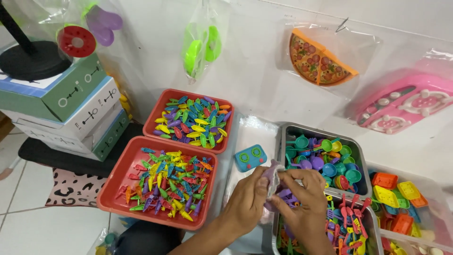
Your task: The person sits on the floor and wipes various small plastic toys, including a blue toy, a yellow toy, and a purple toy, using a cloth. The toys are taken from and placed back into red and metal trays filled with colorful plastic items.
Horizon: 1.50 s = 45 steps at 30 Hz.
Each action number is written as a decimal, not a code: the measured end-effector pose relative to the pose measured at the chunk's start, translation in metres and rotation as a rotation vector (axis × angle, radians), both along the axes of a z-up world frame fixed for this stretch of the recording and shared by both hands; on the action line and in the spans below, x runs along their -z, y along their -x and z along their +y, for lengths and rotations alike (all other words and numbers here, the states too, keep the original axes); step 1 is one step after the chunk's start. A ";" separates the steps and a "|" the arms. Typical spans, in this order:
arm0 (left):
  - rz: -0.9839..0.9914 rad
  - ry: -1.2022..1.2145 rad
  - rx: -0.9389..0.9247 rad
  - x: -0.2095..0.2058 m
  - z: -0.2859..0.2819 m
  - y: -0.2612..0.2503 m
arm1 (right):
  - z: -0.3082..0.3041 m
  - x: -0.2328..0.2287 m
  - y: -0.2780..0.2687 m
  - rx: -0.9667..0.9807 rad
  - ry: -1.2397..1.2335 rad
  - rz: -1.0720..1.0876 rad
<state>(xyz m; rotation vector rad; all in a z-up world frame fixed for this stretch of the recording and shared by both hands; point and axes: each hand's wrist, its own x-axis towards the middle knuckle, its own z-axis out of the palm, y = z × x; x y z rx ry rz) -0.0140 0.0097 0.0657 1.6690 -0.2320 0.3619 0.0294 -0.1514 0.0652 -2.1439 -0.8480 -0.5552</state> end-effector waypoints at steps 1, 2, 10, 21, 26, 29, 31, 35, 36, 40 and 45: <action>-0.001 0.001 0.056 -0.003 0.003 0.000 | -0.001 0.003 0.001 0.023 -0.030 0.015; -0.001 0.001 0.056 0.000 0.004 -0.001 | -0.002 0.006 0.000 0.024 -0.030 0.016; 0.326 -0.037 0.016 0.009 0.009 -0.009 | -0.010 -0.006 -0.003 -0.182 0.107 0.032; 0.040 -0.029 0.044 0.004 0.004 -0.002 | -0.009 0.003 -0.001 -0.003 -0.061 0.080; -0.047 -0.058 -0.001 0.010 0.004 -0.006 | 0.004 -0.004 0.007 0.117 -0.054 0.038; -0.011 -0.096 -0.009 0.007 0.006 -0.007 | -0.003 -0.004 0.002 0.034 -0.040 0.137; 0.212 -0.129 0.041 0.001 0.007 -0.004 | -0.011 -0.005 -0.001 -0.032 0.067 0.111; 0.241 -0.157 0.031 -0.008 0.013 -0.005 | -0.008 -0.007 -0.003 0.007 0.108 0.227; 0.247 -0.134 0.036 -0.007 0.014 -0.006 | -0.009 0.000 -0.003 0.029 0.120 0.130; 0.258 -0.059 0.067 -0.011 0.015 -0.007 | 0.001 -0.007 0.000 0.066 0.102 -0.053; 0.251 -0.022 -0.011 0.007 0.023 -0.016 | 0.000 -0.011 -0.007 0.146 0.075 -0.076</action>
